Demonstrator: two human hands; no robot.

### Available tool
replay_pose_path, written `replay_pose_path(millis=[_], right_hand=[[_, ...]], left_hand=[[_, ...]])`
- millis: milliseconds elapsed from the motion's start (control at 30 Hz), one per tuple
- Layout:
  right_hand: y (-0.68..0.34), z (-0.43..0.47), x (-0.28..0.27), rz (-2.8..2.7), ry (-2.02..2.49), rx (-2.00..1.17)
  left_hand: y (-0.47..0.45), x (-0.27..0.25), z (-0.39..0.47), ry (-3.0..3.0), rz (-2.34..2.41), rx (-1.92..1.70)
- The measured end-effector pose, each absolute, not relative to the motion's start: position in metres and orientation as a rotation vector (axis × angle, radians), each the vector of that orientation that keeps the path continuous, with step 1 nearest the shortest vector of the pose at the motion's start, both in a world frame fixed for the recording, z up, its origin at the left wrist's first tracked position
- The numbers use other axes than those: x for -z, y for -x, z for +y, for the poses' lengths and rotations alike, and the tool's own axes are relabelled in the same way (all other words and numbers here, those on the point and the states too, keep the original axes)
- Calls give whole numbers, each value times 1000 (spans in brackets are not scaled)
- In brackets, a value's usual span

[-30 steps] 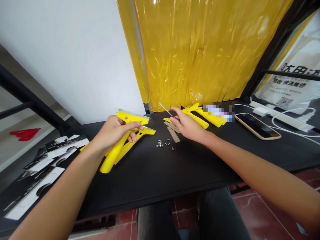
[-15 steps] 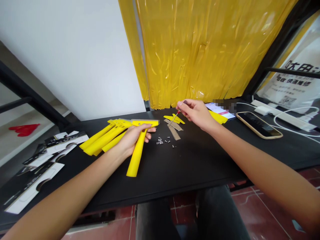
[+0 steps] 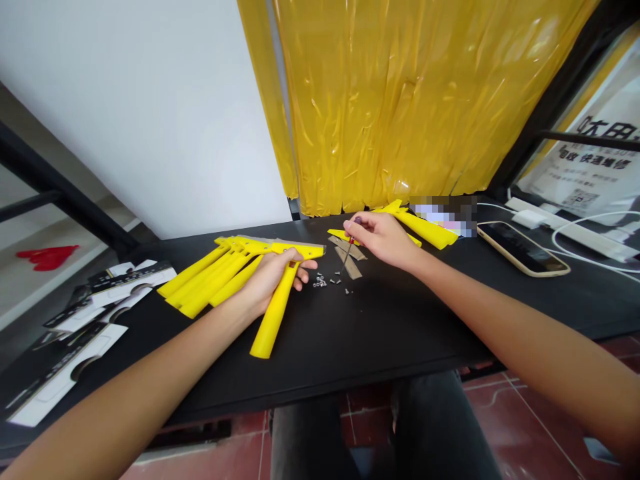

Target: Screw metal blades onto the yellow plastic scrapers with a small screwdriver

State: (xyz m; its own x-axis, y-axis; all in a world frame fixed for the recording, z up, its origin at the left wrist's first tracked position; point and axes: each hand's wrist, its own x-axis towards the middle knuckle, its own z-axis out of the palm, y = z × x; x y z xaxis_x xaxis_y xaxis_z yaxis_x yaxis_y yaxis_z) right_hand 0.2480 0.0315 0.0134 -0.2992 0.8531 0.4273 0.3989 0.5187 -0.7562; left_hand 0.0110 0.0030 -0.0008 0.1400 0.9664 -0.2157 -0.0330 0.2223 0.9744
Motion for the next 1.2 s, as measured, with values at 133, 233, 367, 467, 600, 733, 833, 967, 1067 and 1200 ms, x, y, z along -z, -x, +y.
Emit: replay_pose_path(millis=[133,233,367,467,600,733,833,967,1067,1200], right_hand=[[-246,30,-12,-1916,1014,-654],[-246,30,-11,-1887,979,-696],[-246,28,-15,-1719,897,-872],[-246,25,-19,-1574,829,-1002],[-244,23,-20,-1477,779,-1049],[-241,25,-15,-1459,732,-1098],[-239,26,-11,-1452,731,-1143],[-238,26,-10,-1452,720,-1158],[-238,26,-11,-1459,749,-1144],[-239,27,-10,-1451,720,-1152]], left_hand=[[-12,1,3,-1056,1177,-975],[-12,2,3,-1060,1173,-977],[-13,2,2,-1093,1186,-968],[-13,2,1,-1103,1190,-967],[-13,3,1,-1139,1152,-953],[-12,4,1,-1145,1132,-916],[-11,2,1,-1101,1110,-896],[-10,1,2,-1070,1087,-873],[-10,1,2,-1074,1076,-871],[-9,0,1,-1070,1057,-869]])
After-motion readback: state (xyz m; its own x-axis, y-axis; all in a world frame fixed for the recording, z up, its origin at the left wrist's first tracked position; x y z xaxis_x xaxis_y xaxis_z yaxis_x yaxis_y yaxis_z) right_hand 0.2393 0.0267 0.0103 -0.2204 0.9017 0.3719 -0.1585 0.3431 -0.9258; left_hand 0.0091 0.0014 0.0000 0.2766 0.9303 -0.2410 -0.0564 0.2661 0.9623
